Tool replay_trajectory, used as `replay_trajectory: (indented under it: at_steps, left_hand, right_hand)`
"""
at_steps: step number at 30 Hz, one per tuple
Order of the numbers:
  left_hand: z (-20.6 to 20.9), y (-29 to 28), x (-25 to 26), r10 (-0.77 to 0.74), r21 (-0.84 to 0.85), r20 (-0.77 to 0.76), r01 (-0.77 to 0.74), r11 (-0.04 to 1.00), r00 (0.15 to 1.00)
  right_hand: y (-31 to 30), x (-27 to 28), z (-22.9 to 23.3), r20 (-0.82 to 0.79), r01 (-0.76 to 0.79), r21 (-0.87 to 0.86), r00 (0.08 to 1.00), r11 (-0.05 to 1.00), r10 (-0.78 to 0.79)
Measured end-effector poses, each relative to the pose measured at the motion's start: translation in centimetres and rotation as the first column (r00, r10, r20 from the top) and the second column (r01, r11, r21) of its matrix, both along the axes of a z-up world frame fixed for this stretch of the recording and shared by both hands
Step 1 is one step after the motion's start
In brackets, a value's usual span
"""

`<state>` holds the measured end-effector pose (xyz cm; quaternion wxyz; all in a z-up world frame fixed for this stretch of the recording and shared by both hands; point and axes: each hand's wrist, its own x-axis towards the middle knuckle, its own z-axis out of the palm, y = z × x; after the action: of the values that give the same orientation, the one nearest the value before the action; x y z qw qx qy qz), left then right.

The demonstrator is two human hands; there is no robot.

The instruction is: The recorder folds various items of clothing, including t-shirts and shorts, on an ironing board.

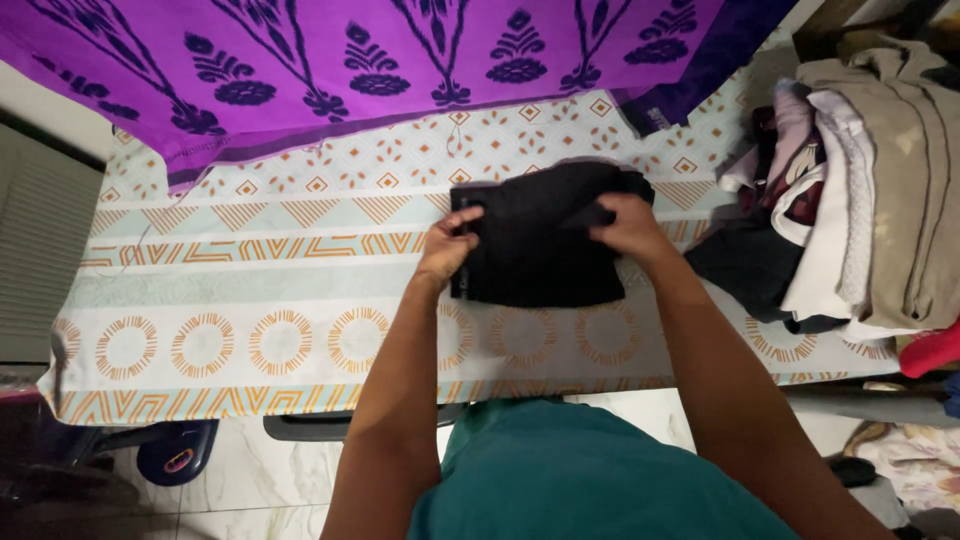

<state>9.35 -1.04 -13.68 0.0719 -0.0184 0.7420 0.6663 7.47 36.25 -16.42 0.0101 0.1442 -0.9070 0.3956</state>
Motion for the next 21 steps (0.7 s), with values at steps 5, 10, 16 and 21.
replay_trajectory:
  at_steps: [5, 10, 16, 21]
  left_hand:
    - [-2.4, -4.9, -1.6, 0.228, 0.114, -0.167, -0.211, 0.971, 0.959]
    - [-2.3, -7.6, -0.6, 0.296, -0.118, -0.058, -0.301, 0.946, 0.953]
    - [-2.6, -6.6, 0.0, 0.256, -0.064, -0.053, -0.259, 0.964, 0.965]
    - [-1.1, -6.7, 1.3, 0.104, -0.002, -0.045, -0.104, 0.995, 0.994]
  right_hand:
    - [-0.4, 4.7, 8.0, 0.209, -0.224, -0.265, 0.936, 0.938, 0.282]
    - [2.1, 2.8, 1.6, 0.06, -0.272, -0.048, 0.96, 0.961, 0.275]
    - [-1.1, -3.1, -4.2, 0.065, 0.158, -0.287, 0.987, 0.945, -0.146]
    - [-5.0, -5.5, -7.7, 0.015, 0.487, -0.091, 0.873, 0.868, -0.488]
